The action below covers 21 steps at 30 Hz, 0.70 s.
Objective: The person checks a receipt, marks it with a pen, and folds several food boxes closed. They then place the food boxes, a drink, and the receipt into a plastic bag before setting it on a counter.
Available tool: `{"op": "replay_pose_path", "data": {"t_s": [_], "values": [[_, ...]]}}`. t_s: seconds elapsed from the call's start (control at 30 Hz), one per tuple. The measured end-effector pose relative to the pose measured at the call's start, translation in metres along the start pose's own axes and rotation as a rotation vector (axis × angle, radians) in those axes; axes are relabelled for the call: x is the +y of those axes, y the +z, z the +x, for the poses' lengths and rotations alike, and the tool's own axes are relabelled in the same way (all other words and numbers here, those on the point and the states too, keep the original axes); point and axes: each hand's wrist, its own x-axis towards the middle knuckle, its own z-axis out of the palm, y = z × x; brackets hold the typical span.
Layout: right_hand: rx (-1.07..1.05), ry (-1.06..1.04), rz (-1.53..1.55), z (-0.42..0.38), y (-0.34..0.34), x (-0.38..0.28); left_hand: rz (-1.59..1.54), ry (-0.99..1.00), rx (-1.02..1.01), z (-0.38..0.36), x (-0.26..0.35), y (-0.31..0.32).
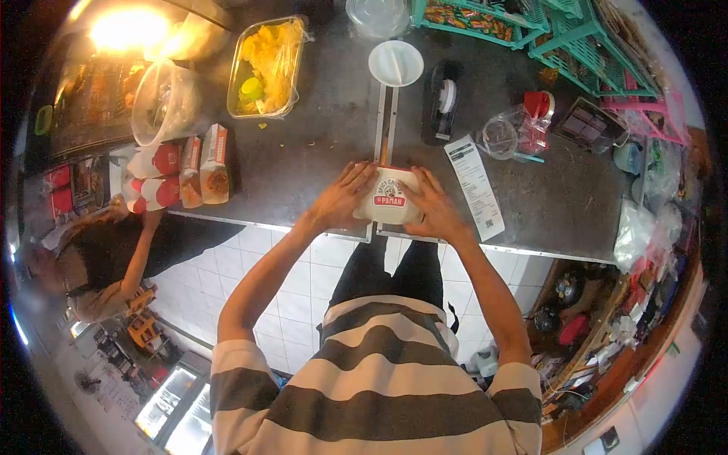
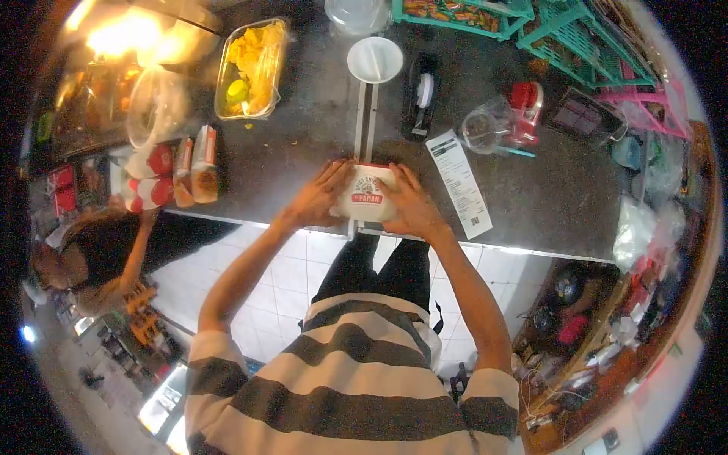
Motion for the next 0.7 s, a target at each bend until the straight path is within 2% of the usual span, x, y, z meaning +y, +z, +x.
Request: {"op": "replay_pose_path", "data": {"t_s": [0.17, 0.2, 0.23, 0.27, 0.3, 0.33, 0.4, 0.43, 0.47, 0.53, 0.6, 0.67, 0.7], "values": [[0.043, 0.011, 0.039, -0.007, 0.01, -0.004, -0.294, -0.004, 0.198, -0.007, 0.005, 0.01], [0.182, -0.019, 0.15, -0.012, 0.022, -0.003, -0.294, 0.003, 0.2, -0.009, 0.007, 0.015], [0.322, -0.049, 0.258, -0.017, 0.034, -0.002, -0.362, 0.002, 0.294, -0.011, 0.008, 0.027], [0.327, -0.044, 0.253, -0.024, 0.048, -0.004, -0.433, 0.001, 0.385, -0.015, 0.01, 0.041], [0.433, 0.019, 0.295, -0.03, 0.065, -0.009, -0.485, -0.042, 0.458, -0.016, 0.014, 0.059], [0.541, 0.08, 0.334, -0.034, 0.078, -0.014, -0.485, -0.028, 0.458, -0.02, 0.017, 0.069], [0.6, 0.158, 0.437, -0.037, 0.086, -0.025, -0.361, -0.209, 0.465, -0.027, 0.028, 0.08], [0.581, 0.187, 0.404, -0.038, 0.081, -0.029, -0.121, -0.276, 0.341, -0.028, 0.042, 0.056], [0.559, 0.218, 0.374, -0.039, 0.073, -0.033, -0.121, -0.264, 0.344, -0.027, 0.046, 0.056], [0.586, 0.131, 0.33, -0.033, 0.052, -0.019, -0.133, -0.042, 0.358, -0.021, 0.048, 0.058], [0.832, 0.379, 0.427, -0.013, 0.038, 0.004, -0.059, 0.005, 0.309, -0.015, 0.038, 0.076], [1.045, 0.5, 0.417, 0.026, -0.007, 0.014, -0.011, 0.071, 0.35, -0.014, 0.031, 0.078], [1.068, 0.532, 0.349, 0.046, -0.014, 0.023, -0.009, 0.078, 0.348, -0.013, 0.032, 0.078]]}}
